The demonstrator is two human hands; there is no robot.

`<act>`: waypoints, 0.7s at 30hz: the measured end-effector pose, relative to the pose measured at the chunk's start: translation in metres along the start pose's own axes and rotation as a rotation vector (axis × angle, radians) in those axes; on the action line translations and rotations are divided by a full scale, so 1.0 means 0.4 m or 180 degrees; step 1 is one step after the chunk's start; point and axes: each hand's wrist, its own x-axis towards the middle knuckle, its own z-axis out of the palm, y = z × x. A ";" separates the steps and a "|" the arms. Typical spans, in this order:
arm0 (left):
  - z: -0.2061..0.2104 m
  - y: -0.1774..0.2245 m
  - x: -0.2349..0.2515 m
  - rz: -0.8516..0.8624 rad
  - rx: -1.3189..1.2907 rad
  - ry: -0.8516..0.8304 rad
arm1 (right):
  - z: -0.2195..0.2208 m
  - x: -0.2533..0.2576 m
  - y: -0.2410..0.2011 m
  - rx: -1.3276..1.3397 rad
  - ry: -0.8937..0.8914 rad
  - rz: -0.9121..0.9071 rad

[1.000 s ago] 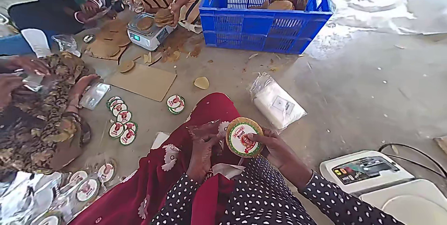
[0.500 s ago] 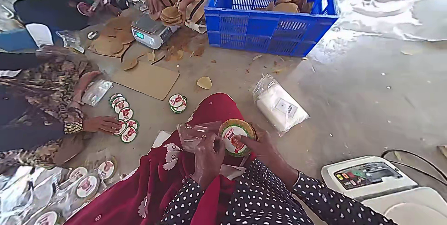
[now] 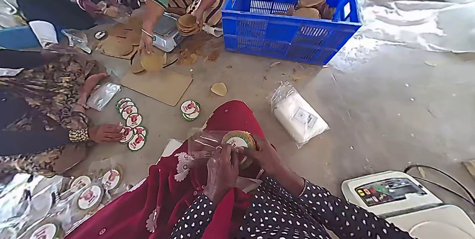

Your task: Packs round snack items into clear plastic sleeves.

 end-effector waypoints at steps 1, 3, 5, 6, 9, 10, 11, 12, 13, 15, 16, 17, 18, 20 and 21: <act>-0.009 0.000 0.002 -0.0048 -0.0012 -0.0034 | 0.006 -0.006 -0.003 0.0245 -0.0220 -0.0017; -0.020 -0.007 0.006 -0.0136 -0.0038 -0.0040 | 0.005 -0.014 -0.005 0.0618 -0.0672 -0.0017; -0.020 -0.016 0.003 -0.0114 -0.0044 0.0035 | 0.000 -0.020 -0.018 0.0468 -0.0884 -0.0023; -0.019 -0.016 0.000 -0.0067 -0.0079 0.0080 | 0.001 -0.020 -0.022 0.0268 -0.0851 -0.0046; -0.014 -0.005 -0.010 0.0218 -0.0209 0.0305 | 0.009 0.007 0.004 -0.0508 -0.0522 -0.0312; -0.013 0.001 -0.014 0.0340 -0.0225 0.0372 | 0.017 0.020 0.016 -0.0743 -0.0362 -0.0428; -0.013 0.007 -0.018 0.0419 -0.0237 0.0402 | 0.027 0.031 0.023 -0.0893 -0.0201 -0.0515; -0.012 0.009 -0.023 0.0455 -0.0221 0.0422 | 0.038 0.041 0.028 -0.0997 -0.0088 -0.0578; -0.012 0.008 -0.029 0.0448 -0.0209 0.0410 | 0.048 0.046 0.030 -0.1141 0.0009 -0.0669; -0.024 0.005 -0.034 0.0328 -0.0255 0.0406 | 0.060 0.049 0.040 -0.1525 0.0141 -0.1056; -0.040 0.001 -0.035 0.0228 -0.0281 0.0452 | 0.064 0.051 0.044 -0.1715 0.0151 -0.1379; -0.066 -0.004 -0.036 0.0104 -0.0314 0.0485 | 0.069 0.054 0.050 -0.1819 0.0148 -0.1812; -0.101 -0.011 -0.035 -0.0053 -0.0388 0.0513 | 0.072 0.058 0.049 -0.1802 0.0135 -0.2202; -0.176 -0.045 -0.030 -0.0399 -0.0594 0.0664 | 0.070 0.068 0.031 -0.1599 0.0145 -0.2746; -0.215 -0.071 -0.030 -0.0562 -0.0726 0.0779 | 0.063 0.075 0.014 -0.1622 0.0139 -0.2869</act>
